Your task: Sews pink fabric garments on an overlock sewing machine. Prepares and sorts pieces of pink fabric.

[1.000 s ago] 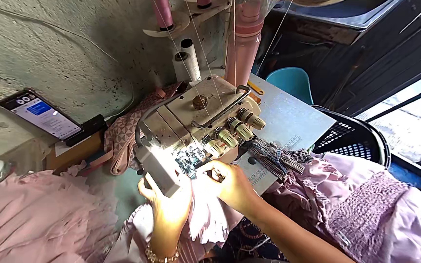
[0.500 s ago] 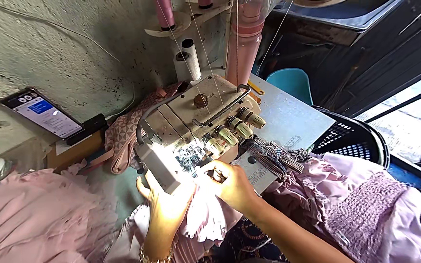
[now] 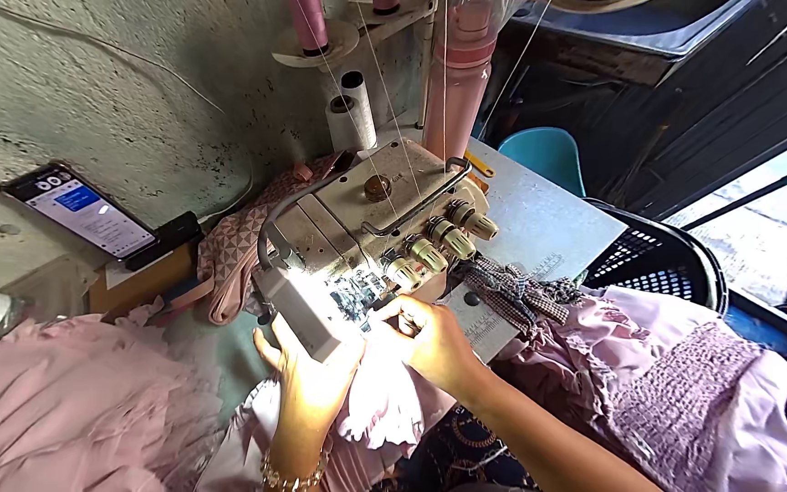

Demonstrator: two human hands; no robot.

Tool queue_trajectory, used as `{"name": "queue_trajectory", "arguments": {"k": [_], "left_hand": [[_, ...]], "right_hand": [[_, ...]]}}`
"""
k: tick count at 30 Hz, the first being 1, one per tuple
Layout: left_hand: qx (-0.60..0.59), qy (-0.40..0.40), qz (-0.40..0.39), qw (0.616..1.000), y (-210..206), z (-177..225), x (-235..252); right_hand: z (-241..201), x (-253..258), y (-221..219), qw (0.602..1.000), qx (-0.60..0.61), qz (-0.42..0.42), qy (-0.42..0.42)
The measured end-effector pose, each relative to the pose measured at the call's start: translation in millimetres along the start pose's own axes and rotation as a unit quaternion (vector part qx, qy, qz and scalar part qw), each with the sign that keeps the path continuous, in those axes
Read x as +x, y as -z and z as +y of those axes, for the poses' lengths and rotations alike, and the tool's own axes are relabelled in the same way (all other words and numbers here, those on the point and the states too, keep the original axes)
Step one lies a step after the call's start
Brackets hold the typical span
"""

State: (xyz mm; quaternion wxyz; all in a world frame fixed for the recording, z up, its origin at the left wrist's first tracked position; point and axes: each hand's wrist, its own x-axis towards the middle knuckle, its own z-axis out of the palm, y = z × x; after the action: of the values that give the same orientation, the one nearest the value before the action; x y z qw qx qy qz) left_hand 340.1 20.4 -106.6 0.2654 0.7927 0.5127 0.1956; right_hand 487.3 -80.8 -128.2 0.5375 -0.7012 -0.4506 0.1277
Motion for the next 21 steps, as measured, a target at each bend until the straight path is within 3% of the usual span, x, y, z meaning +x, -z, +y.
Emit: {"name": "queue_trajectory", "arguments": {"k": [21], "left_hand": [[0.006,-0.005,-0.018,1.000,2.3,-2.4,7.9]], "right_hand": [[-0.2,-3.9,-2.8,0.996,-0.071,0.028,0.049]]}}
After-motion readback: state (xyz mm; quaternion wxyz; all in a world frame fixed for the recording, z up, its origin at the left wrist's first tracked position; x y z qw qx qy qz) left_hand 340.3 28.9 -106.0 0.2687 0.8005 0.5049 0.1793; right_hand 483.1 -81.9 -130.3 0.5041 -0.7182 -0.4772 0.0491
